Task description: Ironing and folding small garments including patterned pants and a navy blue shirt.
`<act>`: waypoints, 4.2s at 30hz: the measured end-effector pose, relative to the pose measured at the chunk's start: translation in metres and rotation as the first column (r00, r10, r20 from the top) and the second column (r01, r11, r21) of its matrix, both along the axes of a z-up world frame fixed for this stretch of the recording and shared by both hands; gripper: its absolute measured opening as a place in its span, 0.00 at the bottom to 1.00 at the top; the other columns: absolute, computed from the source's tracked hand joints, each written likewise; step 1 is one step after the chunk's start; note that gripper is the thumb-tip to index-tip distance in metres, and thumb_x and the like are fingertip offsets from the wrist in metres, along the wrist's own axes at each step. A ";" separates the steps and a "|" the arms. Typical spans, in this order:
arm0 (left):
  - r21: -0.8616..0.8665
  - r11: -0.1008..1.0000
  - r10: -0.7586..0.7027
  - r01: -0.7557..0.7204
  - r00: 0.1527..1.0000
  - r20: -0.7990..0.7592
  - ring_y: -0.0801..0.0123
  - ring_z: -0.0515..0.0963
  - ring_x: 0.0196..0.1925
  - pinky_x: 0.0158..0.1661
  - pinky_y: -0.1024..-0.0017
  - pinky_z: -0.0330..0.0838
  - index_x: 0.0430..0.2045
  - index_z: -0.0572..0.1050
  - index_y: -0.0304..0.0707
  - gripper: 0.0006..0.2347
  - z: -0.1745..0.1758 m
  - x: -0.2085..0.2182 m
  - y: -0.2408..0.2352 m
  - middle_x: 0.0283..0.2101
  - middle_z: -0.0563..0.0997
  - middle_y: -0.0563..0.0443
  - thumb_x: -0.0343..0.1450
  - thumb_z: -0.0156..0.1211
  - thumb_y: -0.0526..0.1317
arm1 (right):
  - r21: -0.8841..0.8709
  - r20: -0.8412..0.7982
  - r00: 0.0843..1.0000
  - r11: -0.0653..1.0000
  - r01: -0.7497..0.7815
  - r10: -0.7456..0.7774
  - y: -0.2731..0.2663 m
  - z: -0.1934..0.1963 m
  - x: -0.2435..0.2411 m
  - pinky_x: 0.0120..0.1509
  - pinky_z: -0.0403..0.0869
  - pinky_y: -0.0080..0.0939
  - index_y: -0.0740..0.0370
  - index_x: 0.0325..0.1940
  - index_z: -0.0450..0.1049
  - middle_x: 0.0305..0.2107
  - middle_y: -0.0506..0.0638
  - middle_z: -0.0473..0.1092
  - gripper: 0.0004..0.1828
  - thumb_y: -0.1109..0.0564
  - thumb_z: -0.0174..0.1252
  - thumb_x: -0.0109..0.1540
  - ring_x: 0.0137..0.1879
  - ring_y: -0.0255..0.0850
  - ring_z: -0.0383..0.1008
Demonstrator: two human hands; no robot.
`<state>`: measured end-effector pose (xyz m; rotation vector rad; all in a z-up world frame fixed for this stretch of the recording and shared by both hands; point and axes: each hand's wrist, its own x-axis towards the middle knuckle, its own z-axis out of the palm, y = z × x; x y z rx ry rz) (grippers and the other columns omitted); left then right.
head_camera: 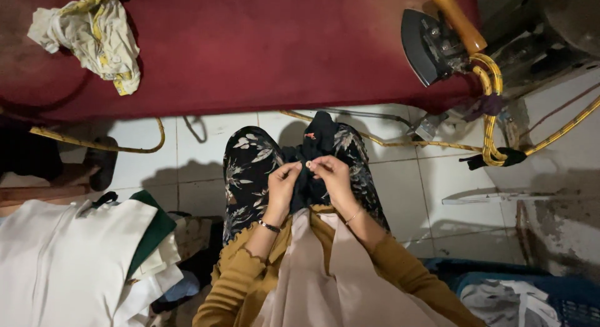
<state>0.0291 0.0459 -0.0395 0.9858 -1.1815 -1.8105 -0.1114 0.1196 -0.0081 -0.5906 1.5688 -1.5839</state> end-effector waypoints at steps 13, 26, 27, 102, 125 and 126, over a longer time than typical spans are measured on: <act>-0.337 0.942 0.056 -0.015 0.992 0.114 0.74 0.82 0.41 0.45 0.76 0.74 0.37 0.82 0.28 0.06 0.039 0.001 0.006 0.38 0.86 0.48 0.73 0.62 0.35 | -0.003 -0.013 1.000 1.000 0.010 -0.010 -0.004 -0.019 0.002 0.39 0.76 0.34 0.67 0.39 0.76 0.32 0.50 0.78 0.03 0.66 0.61 0.61 0.38 0.34 0.78; -0.425 0.904 0.043 0.048 0.979 0.202 0.68 0.84 0.39 0.44 0.74 0.74 0.35 0.82 0.29 0.06 0.021 -0.002 0.003 0.37 0.86 0.45 0.73 0.62 0.35 | -0.048 0.215 0.977 0.999 0.003 0.008 0.003 -0.029 -0.008 0.44 0.76 0.35 0.66 0.41 0.77 0.34 0.50 0.77 0.04 0.63 0.60 0.64 0.39 0.35 0.77; -0.468 0.882 0.046 0.056 0.978 0.205 0.68 0.84 0.40 0.44 0.74 0.74 0.34 0.81 0.29 0.06 0.023 -0.002 0.002 0.37 0.85 0.45 0.73 0.62 0.35 | -0.035 0.182 0.983 0.999 -0.008 0.014 0.003 -0.028 -0.008 0.43 0.76 0.35 0.67 0.41 0.77 0.34 0.50 0.77 0.03 0.64 0.60 0.63 0.38 0.35 0.77; -0.134 0.752 -0.274 0.646 0.490 0.827 0.53 0.83 0.33 0.35 0.60 0.75 0.52 0.67 0.35 0.34 0.124 0.022 0.020 0.27 0.81 0.42 0.59 0.76 0.56 | 0.148 -0.771 0.597 0.975 -0.168 0.220 0.031 0.026 -0.047 0.47 0.75 0.43 0.62 0.46 0.76 0.41 0.55 0.70 0.14 0.72 0.57 0.59 0.45 0.50 0.76; -0.665 0.726 0.019 0.177 0.961 0.278 0.44 0.81 0.43 0.43 0.61 0.75 0.39 0.75 0.30 0.05 0.110 -0.012 0.037 0.39 0.80 0.37 0.74 0.60 0.33 | 0.146 -0.866 0.493 0.984 0.100 0.078 0.115 0.108 -0.110 0.47 0.73 0.48 0.65 0.40 0.78 0.40 0.56 0.72 0.05 0.65 0.64 0.60 0.42 0.51 0.73; -0.634 0.741 -0.010 0.222 0.947 0.320 0.43 0.80 0.43 0.42 0.62 0.74 0.38 0.76 0.30 0.06 0.096 -0.014 0.042 0.39 0.80 0.36 0.73 0.62 0.34 | 0.287 -0.858 0.449 0.958 0.015 0.250 0.123 0.097 -0.113 0.47 0.73 0.50 0.64 0.39 0.79 0.39 0.56 0.72 0.07 0.64 0.65 0.57 0.43 0.52 0.72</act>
